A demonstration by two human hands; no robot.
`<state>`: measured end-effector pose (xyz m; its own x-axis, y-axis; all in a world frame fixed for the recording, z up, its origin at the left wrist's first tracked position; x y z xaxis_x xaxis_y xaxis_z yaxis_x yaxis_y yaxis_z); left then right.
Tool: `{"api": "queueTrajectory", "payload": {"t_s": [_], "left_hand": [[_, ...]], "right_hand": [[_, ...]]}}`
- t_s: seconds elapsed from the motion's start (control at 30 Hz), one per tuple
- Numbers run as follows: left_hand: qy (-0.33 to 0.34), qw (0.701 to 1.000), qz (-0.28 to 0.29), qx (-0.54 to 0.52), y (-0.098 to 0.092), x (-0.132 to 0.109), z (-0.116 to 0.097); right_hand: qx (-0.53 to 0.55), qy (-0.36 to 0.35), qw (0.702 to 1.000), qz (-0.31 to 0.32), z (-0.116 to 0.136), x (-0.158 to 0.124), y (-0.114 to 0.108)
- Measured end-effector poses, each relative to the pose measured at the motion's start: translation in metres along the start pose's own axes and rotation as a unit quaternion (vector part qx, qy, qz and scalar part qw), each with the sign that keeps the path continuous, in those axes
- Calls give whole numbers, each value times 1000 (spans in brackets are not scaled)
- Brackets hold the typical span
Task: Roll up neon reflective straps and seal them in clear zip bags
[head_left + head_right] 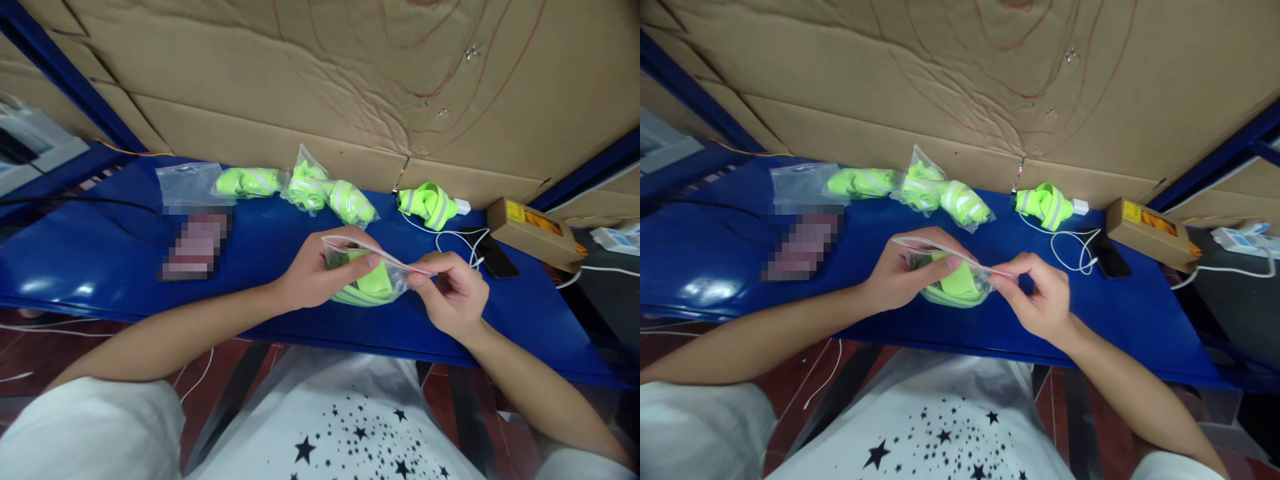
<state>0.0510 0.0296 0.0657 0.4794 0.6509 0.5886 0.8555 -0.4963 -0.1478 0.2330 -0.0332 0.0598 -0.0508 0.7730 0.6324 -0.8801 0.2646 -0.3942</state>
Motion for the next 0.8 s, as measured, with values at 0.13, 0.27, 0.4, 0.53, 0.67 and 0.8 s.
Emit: {"api": "queueTrajectory", "payload": {"t_s": [0.13, 0.27, 0.4, 0.53, 0.67, 0.8], "left_hand": [[-21, 999, -7, 41, -3, 0, 2], [-15, 999, -7, 36, -5, 2, 3], [-16, 999, -23, 18, -9, 4, 6], [-50, 998, 11, -33, -6, 7, 16], [-84, 994, 24, -65, -2, 7, 23], [-77, 997, 18, -23, -1, 6, 17]], "right_hand": [[-29, 13, 999, -6, -2, 1, -1], [-25, 25, 999, -7, -5, 4, -3], [-8, 39, 999, -6, -7, 7, -5], [16, 54, 998, -5, -10, 8, -6], [11, 48, 999, -1, -13, 9, -5], [19, 42, 998, 40, -11, 11, 3]]}}
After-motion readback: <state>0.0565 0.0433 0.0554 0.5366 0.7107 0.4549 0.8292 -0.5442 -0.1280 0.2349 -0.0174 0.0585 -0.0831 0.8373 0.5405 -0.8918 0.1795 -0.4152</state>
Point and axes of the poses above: each hand's wrist, its own x-axis towards the middle knuckle, its own y-axis out of the palm, z = x × y, the point moved 8 cm from there along x, towards the middle knuckle, and after that the axes turned 7 degrees about y, right-handed, at the moved point
